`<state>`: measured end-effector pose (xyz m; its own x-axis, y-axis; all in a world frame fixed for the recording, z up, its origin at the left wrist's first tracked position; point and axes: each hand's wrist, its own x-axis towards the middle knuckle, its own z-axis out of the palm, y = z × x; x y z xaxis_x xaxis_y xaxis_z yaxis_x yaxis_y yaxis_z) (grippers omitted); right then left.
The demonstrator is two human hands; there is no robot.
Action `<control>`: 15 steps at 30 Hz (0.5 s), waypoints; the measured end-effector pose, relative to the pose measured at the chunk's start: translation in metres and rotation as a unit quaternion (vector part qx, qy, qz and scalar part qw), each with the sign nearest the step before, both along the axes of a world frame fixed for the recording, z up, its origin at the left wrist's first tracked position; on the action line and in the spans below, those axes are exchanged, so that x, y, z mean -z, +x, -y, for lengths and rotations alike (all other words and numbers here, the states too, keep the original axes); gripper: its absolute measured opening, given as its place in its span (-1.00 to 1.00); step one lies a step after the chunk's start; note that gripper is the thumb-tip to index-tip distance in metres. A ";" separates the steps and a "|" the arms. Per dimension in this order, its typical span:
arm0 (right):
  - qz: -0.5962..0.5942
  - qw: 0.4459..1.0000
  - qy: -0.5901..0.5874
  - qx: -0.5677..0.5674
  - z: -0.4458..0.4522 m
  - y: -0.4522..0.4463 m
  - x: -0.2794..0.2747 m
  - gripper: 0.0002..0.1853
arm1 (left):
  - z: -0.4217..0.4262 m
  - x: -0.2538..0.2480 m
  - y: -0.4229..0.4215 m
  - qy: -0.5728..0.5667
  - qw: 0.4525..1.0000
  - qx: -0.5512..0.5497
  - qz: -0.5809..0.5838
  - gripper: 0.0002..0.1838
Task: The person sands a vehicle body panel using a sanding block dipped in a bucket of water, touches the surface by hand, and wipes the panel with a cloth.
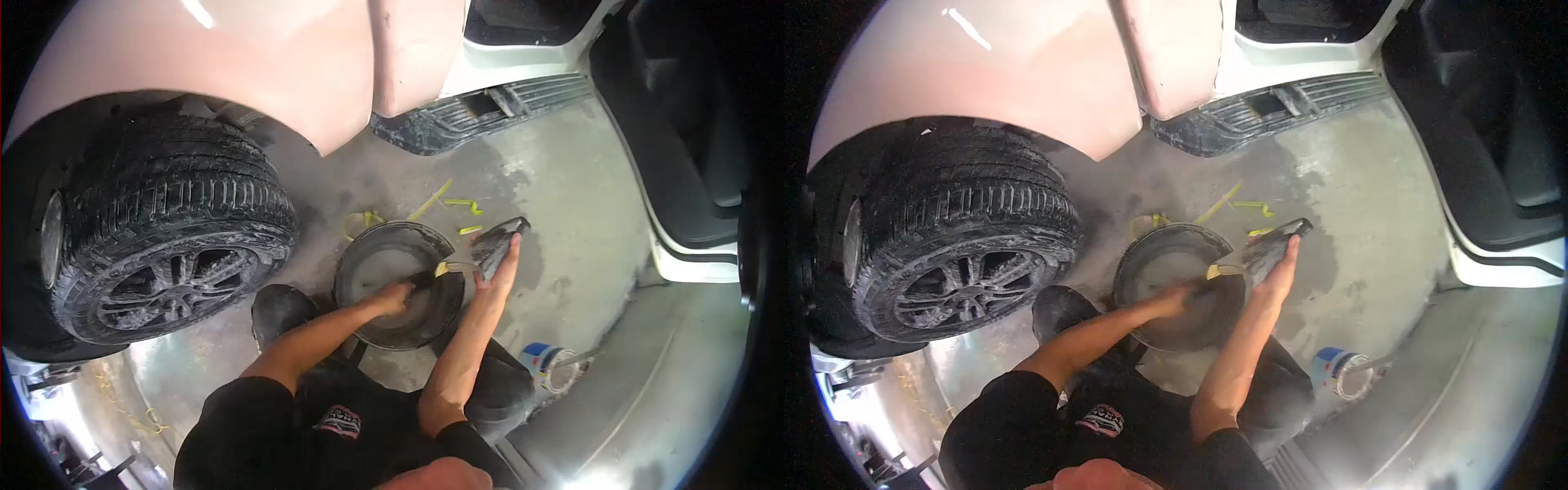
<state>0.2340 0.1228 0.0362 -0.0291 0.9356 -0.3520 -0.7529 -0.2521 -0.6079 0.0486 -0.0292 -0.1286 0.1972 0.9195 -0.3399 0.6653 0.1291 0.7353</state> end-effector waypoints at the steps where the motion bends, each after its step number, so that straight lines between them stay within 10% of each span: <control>1: -0.024 1.000 0.001 0.008 -0.008 -0.001 0.012 -0.42 | 0.002 0.007 -0.004 -0.035 0.999 0.027 -0.003 -0.37; 11: -0.053 0.998 -0.025 0.005 -0.086 -0.029 0.028 -0.32 | -0.006 0.190 0.034 -0.116 0.991 0.048 -0.037 -0.57; 15: -0.112 0.992 -0.047 -0.018 -0.096 -0.046 0.054 -0.32 | 0.001 0.184 0.035 -0.188 0.980 0.026 -0.054 -0.58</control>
<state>0.1876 0.2190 -0.0181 -0.1495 0.8957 -0.4188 -0.8560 -0.3293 -0.3986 0.0839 -0.0304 -0.3127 0.1847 0.7147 -0.6746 0.7498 0.3413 0.5669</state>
